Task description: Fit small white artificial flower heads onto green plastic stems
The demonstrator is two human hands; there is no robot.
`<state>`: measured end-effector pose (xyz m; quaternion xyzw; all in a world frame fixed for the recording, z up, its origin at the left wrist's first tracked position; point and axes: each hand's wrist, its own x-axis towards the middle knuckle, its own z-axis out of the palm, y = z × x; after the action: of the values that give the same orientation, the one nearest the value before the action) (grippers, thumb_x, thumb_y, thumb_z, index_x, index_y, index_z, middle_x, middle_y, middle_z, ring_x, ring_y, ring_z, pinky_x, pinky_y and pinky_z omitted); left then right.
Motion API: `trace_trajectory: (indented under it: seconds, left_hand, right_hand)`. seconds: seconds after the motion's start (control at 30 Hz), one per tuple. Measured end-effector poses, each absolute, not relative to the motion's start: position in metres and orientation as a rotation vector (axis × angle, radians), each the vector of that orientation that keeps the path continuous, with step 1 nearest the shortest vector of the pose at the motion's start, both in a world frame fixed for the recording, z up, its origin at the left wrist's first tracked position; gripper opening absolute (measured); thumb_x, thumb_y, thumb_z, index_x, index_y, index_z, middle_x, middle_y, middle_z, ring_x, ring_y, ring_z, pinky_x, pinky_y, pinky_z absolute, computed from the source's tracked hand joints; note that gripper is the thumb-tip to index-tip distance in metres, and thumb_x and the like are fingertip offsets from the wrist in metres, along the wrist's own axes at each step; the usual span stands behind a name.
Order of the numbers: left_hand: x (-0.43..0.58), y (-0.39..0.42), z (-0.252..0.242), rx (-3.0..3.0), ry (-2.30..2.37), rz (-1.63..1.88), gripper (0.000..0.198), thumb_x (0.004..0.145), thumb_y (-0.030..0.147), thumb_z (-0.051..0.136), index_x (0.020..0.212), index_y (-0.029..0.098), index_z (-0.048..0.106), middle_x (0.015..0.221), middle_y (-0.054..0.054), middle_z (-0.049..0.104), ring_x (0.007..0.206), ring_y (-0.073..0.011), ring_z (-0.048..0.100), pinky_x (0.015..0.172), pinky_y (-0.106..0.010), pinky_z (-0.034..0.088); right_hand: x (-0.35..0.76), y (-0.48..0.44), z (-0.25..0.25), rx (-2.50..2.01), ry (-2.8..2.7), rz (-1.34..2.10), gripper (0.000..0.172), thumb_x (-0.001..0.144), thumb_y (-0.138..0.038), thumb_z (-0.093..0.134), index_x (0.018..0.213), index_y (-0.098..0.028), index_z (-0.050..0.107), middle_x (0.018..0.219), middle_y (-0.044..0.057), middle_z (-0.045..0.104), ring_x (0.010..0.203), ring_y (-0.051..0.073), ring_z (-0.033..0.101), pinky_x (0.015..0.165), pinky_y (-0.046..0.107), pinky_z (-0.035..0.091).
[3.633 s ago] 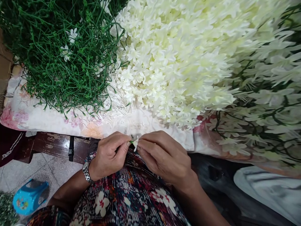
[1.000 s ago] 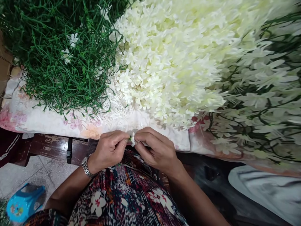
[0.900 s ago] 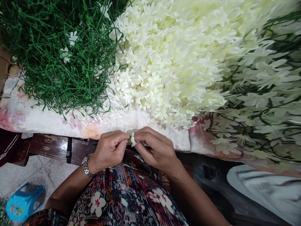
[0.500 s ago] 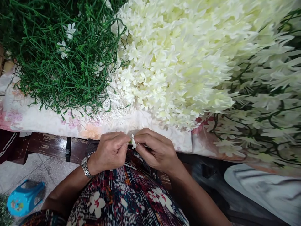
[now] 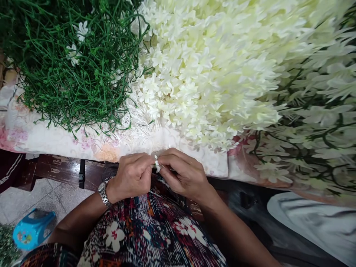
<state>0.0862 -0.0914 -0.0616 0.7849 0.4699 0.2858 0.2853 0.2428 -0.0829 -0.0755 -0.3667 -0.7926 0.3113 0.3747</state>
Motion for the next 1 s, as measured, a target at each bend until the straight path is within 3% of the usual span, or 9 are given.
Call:
trace_trajectory:
  seconds: [0.23, 0.43, 0.67, 1.0]
  left_hand:
    - [0.082, -0.093, -0.060, 1.909, 1.224, 0.876, 0.011, 0.076, 0.008, 0.044, 0.073, 0.013, 0.053, 0.058, 0.002, 0.050, 0.053, -0.0064, 0.045, 0.050, -0.018, 0.037]
    - [0.080, -0.098, -0.067, 2.049, 1.201, 1.047, 0.015, 0.073, 0.004, 0.046, 0.082, 0.013, 0.054, 0.064, -0.001, 0.054, 0.058, -0.0087, 0.049, 0.054, -0.021, 0.041]
    - [0.081, -0.099, -0.067, 2.134, 1.264, 1.086, 0.015, 0.071, 0.003, 0.048, 0.081, 0.011, 0.055, 0.064, -0.002, 0.054, 0.060, -0.0102, 0.050, 0.056, -0.023, 0.042]
    - [0.076, -0.093, -0.052, 1.508, 1.235, 0.822, 0.012, 0.075, 0.011, 0.045, 0.069, 0.013, 0.054, 0.057, 0.003, 0.047, 0.052, -0.0049, 0.041, 0.049, -0.016, 0.035]
  right_hand:
    - [0.247, -0.080, -0.067, -0.915, -1.979, 0.911, 0.012, 0.074, -0.009, 0.050, 0.084, -0.015, 0.051, 0.074, 0.003, 0.053, 0.069, 0.009, 0.050, 0.060, 0.023, 0.043]
    - [0.248, -0.080, -0.055, -0.967, -1.973, 1.015, 0.007, 0.074, -0.012, 0.050, 0.081, -0.014, 0.053, 0.072, 0.002, 0.052, 0.066, 0.009, 0.049, 0.058, 0.023, 0.042]
    - [0.244, -0.081, -0.055, -1.005, -1.972, 0.875, 0.012, 0.074, -0.010, 0.049, 0.083, -0.015, 0.054, 0.075, 0.003, 0.053, 0.069, 0.010, 0.050, 0.060, 0.024, 0.043]
    - [0.245, -0.079, -0.048, -0.923, -2.059, 0.579, 0.025, 0.069, -0.007, 0.055, 0.092, -0.015, 0.051, 0.081, 0.006, 0.055, 0.074, 0.012, 0.052, 0.063, 0.025, 0.046]
